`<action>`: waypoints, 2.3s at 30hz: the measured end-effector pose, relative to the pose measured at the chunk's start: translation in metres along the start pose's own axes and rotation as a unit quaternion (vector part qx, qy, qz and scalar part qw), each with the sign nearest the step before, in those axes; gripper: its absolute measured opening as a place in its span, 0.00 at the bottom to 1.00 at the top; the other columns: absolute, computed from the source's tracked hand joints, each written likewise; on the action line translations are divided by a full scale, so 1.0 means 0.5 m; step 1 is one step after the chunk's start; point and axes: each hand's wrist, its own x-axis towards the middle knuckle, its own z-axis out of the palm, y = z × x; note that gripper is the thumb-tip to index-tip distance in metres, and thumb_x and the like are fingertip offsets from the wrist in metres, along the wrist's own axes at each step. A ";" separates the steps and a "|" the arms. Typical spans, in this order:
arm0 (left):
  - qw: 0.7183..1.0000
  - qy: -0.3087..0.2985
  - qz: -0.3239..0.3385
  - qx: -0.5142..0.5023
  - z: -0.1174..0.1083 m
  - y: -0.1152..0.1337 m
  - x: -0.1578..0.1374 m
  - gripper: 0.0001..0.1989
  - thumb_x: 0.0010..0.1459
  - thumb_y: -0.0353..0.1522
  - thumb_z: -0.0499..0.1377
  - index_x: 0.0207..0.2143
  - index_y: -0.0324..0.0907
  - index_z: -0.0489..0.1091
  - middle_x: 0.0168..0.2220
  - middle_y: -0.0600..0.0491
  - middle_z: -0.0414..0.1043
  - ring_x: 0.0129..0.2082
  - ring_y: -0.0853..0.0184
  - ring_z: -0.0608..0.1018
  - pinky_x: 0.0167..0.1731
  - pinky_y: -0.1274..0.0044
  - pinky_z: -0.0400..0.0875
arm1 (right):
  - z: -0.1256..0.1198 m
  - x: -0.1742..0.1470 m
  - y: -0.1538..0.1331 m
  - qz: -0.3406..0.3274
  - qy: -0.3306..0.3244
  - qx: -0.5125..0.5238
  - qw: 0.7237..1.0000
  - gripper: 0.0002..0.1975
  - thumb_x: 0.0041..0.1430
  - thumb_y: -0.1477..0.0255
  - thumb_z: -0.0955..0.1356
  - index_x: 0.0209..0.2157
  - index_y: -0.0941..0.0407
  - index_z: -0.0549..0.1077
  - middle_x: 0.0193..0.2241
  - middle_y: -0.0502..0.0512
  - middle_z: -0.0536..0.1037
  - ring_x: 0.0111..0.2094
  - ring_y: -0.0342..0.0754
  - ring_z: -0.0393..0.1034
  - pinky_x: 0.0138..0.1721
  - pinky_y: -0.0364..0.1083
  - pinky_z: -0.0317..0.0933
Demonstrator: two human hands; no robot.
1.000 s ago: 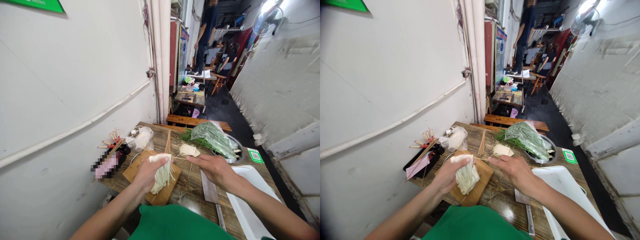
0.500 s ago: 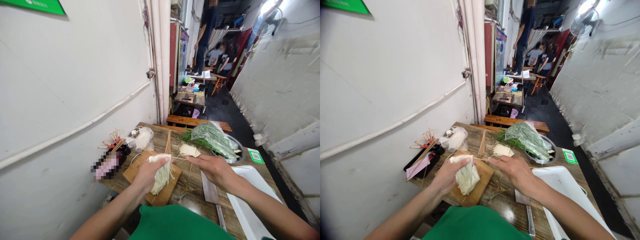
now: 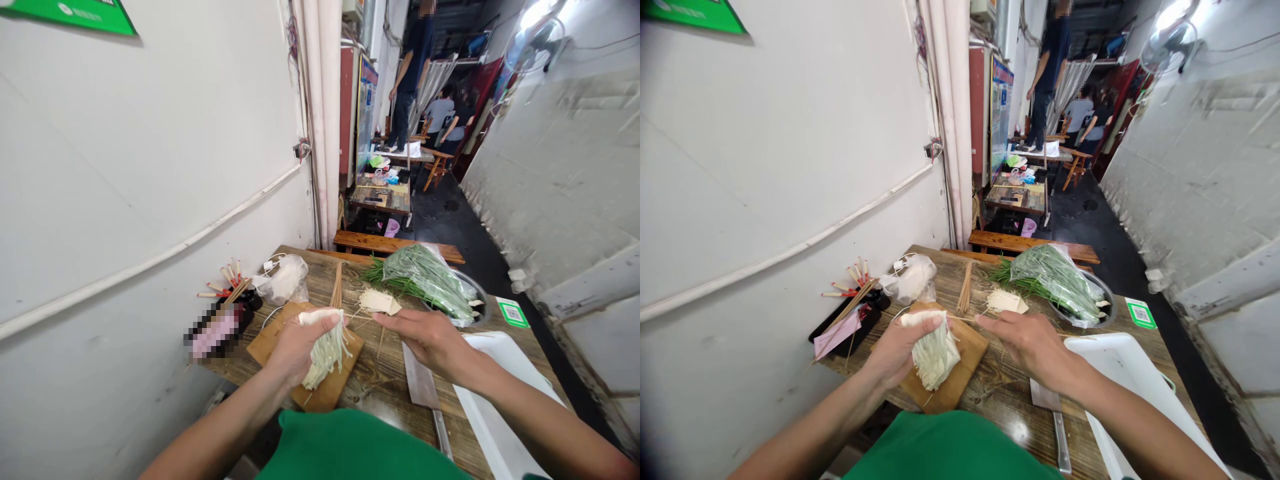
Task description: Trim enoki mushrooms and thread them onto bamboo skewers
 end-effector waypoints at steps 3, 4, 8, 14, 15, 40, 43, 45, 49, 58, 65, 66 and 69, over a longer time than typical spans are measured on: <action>1.000 -0.001 0.001 -0.001 0.001 0.000 -0.003 0.13 0.39 0.33 0.68 0.28 0.34 0.76 0.26 0.48 0.77 0.25 0.67 0.75 0.28 0.76 0.69 | -0.003 0.003 -0.001 -0.011 0.006 0.008 1.000 0.20 0.61 0.79 0.58 0.53 0.53 0.65 0.25 0.51 0.71 0.24 0.41 0.63 0.24 0.39 0.52; 1.000 -0.002 0.002 0.000 0.000 0.000 -0.003 0.13 0.39 0.33 0.68 0.28 0.34 0.76 0.26 0.48 0.77 0.25 0.66 0.75 0.29 0.76 0.69 | -0.005 0.004 -0.002 -0.013 0.007 0.014 1.000 0.20 0.61 0.79 0.58 0.53 0.53 0.65 0.25 0.51 0.71 0.24 0.41 0.63 0.24 0.40 0.52; 1.000 -0.014 0.003 0.010 -0.001 -0.003 -0.001 0.12 0.40 0.32 0.68 0.29 0.33 0.76 0.27 0.48 0.78 0.26 0.66 0.76 0.29 0.76 0.69 | -0.008 0.008 -0.004 -0.016 0.004 0.034 0.999 0.20 0.61 0.79 0.57 0.53 0.53 0.65 0.25 0.51 0.70 0.24 0.41 0.62 0.24 0.40 0.52; 1.000 -0.018 -0.005 0.005 -0.002 -0.005 -0.001 0.12 0.40 0.32 0.68 0.29 0.34 0.76 0.27 0.48 0.77 0.26 0.66 0.76 0.30 0.76 0.69 | -0.008 0.010 0.002 -0.011 0.002 0.083 0.996 0.19 0.62 0.78 0.57 0.52 0.53 0.66 0.25 0.52 0.71 0.25 0.41 0.63 0.25 0.40 0.54; 1.000 -0.020 -0.007 0.003 -0.002 -0.004 -0.001 0.12 0.40 0.32 0.68 0.29 0.34 0.76 0.27 0.48 0.77 0.26 0.66 0.76 0.30 0.76 0.69 | -0.007 0.010 0.004 -0.011 -0.001 0.093 0.996 0.19 0.62 0.78 0.57 0.52 0.53 0.66 0.26 0.52 0.71 0.25 0.41 0.64 0.25 0.40 0.54; 0.999 -0.042 -0.002 -0.002 0.006 0.013 -0.023 0.11 0.40 0.33 0.68 0.28 0.36 0.76 0.24 0.50 0.76 0.24 0.67 0.75 0.29 0.76 0.68 | -0.023 0.019 0.003 -0.005 -0.017 0.139 0.990 0.19 0.63 0.77 0.57 0.52 0.53 0.66 0.27 0.53 0.71 0.26 0.41 0.64 0.27 0.40 0.57; 0.999 -0.050 0.007 -0.004 0.006 0.013 -0.024 0.10 0.41 0.32 0.67 0.28 0.36 0.76 0.24 0.50 0.76 0.24 0.67 0.75 0.30 0.76 0.68 | -0.022 0.019 0.004 -0.013 -0.021 0.140 0.990 0.19 0.63 0.78 0.57 0.53 0.53 0.65 0.26 0.52 0.70 0.25 0.41 0.63 0.27 0.40 0.56; 0.998 -0.054 0.010 -0.005 0.007 0.013 -0.026 0.10 0.42 0.32 0.67 0.28 0.36 0.76 0.24 0.51 0.76 0.24 0.67 0.75 0.30 0.76 0.69 | -0.021 0.021 0.004 -0.019 -0.020 0.141 0.990 0.19 0.62 0.79 0.57 0.53 0.53 0.65 0.25 0.51 0.69 0.25 0.40 0.62 0.26 0.40 0.55; 0.998 -0.056 0.010 -0.003 0.009 0.014 -0.027 0.10 0.41 0.32 0.67 0.28 0.36 0.76 0.24 0.50 0.76 0.24 0.68 0.75 0.29 0.77 0.69 | -0.023 0.026 0.000 -0.022 -0.023 0.138 0.990 0.19 0.62 0.79 0.57 0.52 0.54 0.66 0.23 0.50 0.67 0.24 0.40 0.60 0.25 0.39 0.53; 0.999 -0.037 0.000 -0.027 0.007 0.015 -0.024 0.14 0.38 0.31 0.69 0.31 0.37 0.76 0.27 0.49 0.78 0.27 0.65 0.77 0.32 0.74 0.70 | -0.031 0.030 0.000 -0.012 -0.018 0.138 0.990 0.20 0.62 0.78 0.57 0.53 0.52 0.66 0.23 0.49 0.67 0.24 0.40 0.61 0.25 0.40 0.54; 0.999 0.007 0.042 -0.001 0.019 0.023 -0.028 0.12 0.36 0.33 0.69 0.25 0.36 0.76 0.23 0.49 0.77 0.23 0.66 0.76 0.26 0.77 0.69 | -0.040 0.030 -0.007 -0.012 -0.031 0.128 0.991 0.20 0.63 0.78 0.56 0.54 0.53 0.64 0.27 0.53 0.71 0.27 0.41 0.64 0.27 0.40 0.57; 0.999 0.010 0.044 0.000 0.020 0.023 -0.029 0.12 0.36 0.33 0.69 0.25 0.36 0.76 0.23 0.49 0.77 0.23 0.66 0.76 0.26 0.77 0.69 | -0.043 0.030 -0.009 -0.011 -0.036 0.129 0.991 0.20 0.63 0.78 0.55 0.54 0.53 0.63 0.28 0.53 0.72 0.27 0.41 0.64 0.27 0.40 0.57; 0.999 0.011 0.043 0.003 0.021 0.023 -0.030 0.12 0.36 0.34 0.69 0.25 0.35 0.76 0.23 0.49 0.77 0.23 0.66 0.76 0.25 0.77 0.69 | -0.050 0.030 -0.011 -0.006 -0.052 0.129 0.990 0.19 0.63 0.78 0.55 0.53 0.54 0.64 0.28 0.53 0.72 0.27 0.41 0.64 0.27 0.40 0.56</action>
